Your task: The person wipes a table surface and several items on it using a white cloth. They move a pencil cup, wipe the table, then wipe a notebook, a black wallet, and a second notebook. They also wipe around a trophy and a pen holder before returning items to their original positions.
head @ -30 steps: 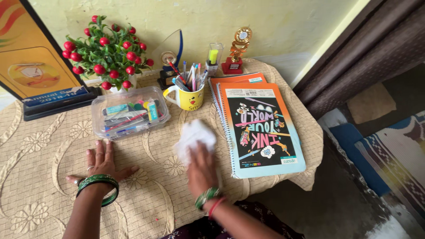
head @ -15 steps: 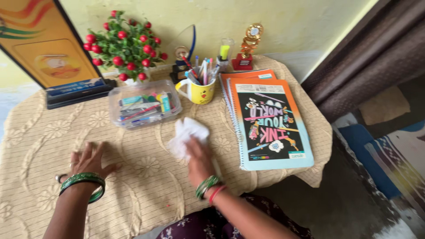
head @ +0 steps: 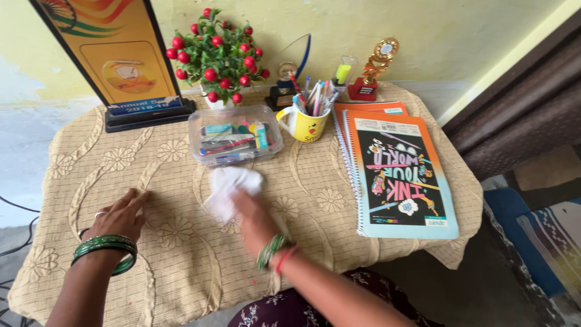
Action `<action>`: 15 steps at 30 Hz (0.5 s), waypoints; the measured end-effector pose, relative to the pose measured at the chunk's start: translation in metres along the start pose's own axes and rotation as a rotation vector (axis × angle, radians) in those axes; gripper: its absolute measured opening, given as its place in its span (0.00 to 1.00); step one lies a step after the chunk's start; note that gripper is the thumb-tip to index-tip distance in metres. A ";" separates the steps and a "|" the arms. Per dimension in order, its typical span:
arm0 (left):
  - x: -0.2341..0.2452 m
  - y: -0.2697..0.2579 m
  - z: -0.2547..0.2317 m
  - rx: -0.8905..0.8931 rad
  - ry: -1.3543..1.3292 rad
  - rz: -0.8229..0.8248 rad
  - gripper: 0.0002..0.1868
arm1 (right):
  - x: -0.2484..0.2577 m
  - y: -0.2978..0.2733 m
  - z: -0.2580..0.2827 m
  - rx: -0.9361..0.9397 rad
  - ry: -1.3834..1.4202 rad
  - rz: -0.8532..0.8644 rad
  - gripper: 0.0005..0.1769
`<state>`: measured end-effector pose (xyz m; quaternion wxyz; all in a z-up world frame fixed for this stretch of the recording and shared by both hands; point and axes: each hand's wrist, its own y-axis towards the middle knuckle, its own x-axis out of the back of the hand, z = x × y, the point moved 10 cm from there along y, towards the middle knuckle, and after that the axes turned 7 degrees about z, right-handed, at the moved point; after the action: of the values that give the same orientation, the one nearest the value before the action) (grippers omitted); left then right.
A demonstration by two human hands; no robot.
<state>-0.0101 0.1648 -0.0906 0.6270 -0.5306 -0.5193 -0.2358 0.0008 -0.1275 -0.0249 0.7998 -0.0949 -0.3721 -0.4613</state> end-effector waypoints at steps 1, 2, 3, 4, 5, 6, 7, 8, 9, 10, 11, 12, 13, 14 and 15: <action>0.001 0.003 0.002 -0.024 -0.044 -0.003 0.28 | -0.034 -0.009 0.000 -0.082 0.137 0.145 0.26; 0.004 0.006 0.002 -0.048 -0.089 -0.006 0.27 | -0.064 -0.025 0.043 0.217 0.111 0.289 0.31; 0.009 0.009 0.002 -0.074 -0.131 -0.010 0.26 | -0.088 -0.047 0.080 0.512 0.085 0.437 0.37; 0.010 0.009 0.009 -0.032 -0.180 0.028 0.27 | -0.102 -0.063 0.095 0.569 0.224 0.563 0.30; 0.010 0.008 0.014 0.007 -0.228 0.067 0.27 | -0.111 -0.077 0.111 0.624 0.363 0.685 0.23; 0.010 0.006 0.020 0.046 -0.277 0.105 0.28 | -0.109 -0.061 0.109 0.545 0.380 0.641 0.28; 0.018 0.002 0.022 0.037 -0.273 0.071 0.28 | -0.105 -0.044 0.105 0.463 0.397 0.600 0.33; 0.026 -0.002 0.025 0.027 -0.268 0.036 0.28 | -0.101 -0.027 0.101 0.380 0.414 0.560 0.39; 0.034 -0.005 0.028 0.018 -0.265 -0.004 0.29 | -0.085 0.003 0.087 0.252 0.333 0.391 0.39; 0.035 -0.009 0.030 0.044 -0.276 -0.006 0.28 | -0.066 0.027 0.072 0.124 0.251 0.222 0.39; 0.037 -0.012 0.033 0.068 -0.286 -0.012 0.28 | -0.068 0.038 0.063 -0.005 0.190 0.247 0.37; 0.039 -0.014 0.036 0.091 -0.295 -0.017 0.27 | -0.070 0.044 0.052 -0.134 0.129 0.270 0.35; 0.039 -0.016 0.035 0.083 -0.291 -0.022 0.27 | -0.072 0.046 0.041 -0.265 0.065 0.291 0.33; 0.040 -0.016 0.033 0.074 -0.286 -0.026 0.28 | -0.087 0.039 0.057 -0.159 0.088 0.383 0.38; 0.040 -0.016 0.032 0.066 -0.283 -0.031 0.29 | -0.103 0.024 0.074 -0.052 0.109 0.476 0.44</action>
<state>-0.0224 0.1992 -0.0512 0.5608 -0.5296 -0.6182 -0.1511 -0.0483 -0.0088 -0.0389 0.9021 -0.1754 -0.2836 -0.2739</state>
